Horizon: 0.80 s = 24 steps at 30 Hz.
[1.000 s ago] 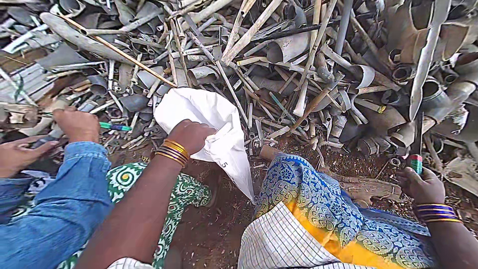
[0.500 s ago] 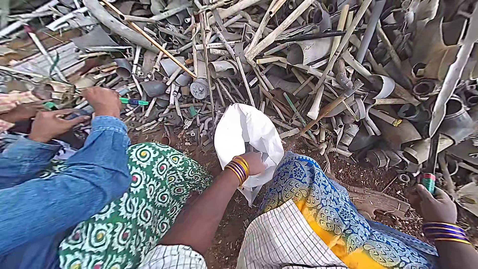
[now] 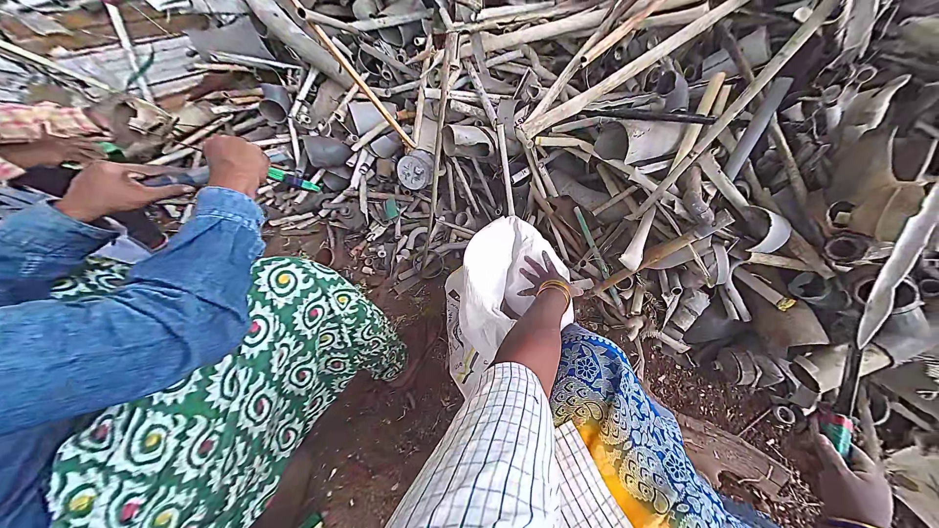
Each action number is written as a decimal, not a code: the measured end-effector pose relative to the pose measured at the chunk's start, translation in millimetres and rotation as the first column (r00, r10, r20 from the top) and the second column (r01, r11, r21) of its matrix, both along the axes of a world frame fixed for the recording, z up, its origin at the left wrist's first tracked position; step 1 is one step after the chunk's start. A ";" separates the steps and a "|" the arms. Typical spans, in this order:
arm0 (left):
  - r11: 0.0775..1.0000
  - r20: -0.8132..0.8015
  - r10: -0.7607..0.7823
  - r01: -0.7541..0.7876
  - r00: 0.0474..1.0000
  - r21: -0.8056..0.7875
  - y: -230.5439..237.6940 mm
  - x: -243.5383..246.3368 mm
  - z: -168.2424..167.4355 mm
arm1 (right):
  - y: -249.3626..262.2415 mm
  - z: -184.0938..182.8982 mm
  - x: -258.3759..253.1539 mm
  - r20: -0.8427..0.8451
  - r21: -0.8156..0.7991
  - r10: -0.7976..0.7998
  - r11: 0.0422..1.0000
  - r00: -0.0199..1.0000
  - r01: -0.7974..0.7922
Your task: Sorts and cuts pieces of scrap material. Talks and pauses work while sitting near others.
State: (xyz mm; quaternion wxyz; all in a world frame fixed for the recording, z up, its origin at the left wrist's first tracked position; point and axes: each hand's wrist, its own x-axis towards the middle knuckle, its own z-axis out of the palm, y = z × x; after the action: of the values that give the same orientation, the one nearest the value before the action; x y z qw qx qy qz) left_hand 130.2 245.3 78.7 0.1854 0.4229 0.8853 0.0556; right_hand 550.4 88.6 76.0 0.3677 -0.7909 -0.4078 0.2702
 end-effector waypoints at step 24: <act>0.972 0.472 -0.177 0.079 0.863 0.219 -16.1 -45.7 51.3 | 18.1 -11.5 -13.2 0.028 -0.007 0.043 0.999 0.999 -0.042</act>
State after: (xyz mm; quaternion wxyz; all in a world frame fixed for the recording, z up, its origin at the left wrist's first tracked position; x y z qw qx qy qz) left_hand 84.5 229.3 130.1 0.3646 0.4691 0.7698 0.2333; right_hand 537.2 106.7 64.6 0.3538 -0.7868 -0.4287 0.2682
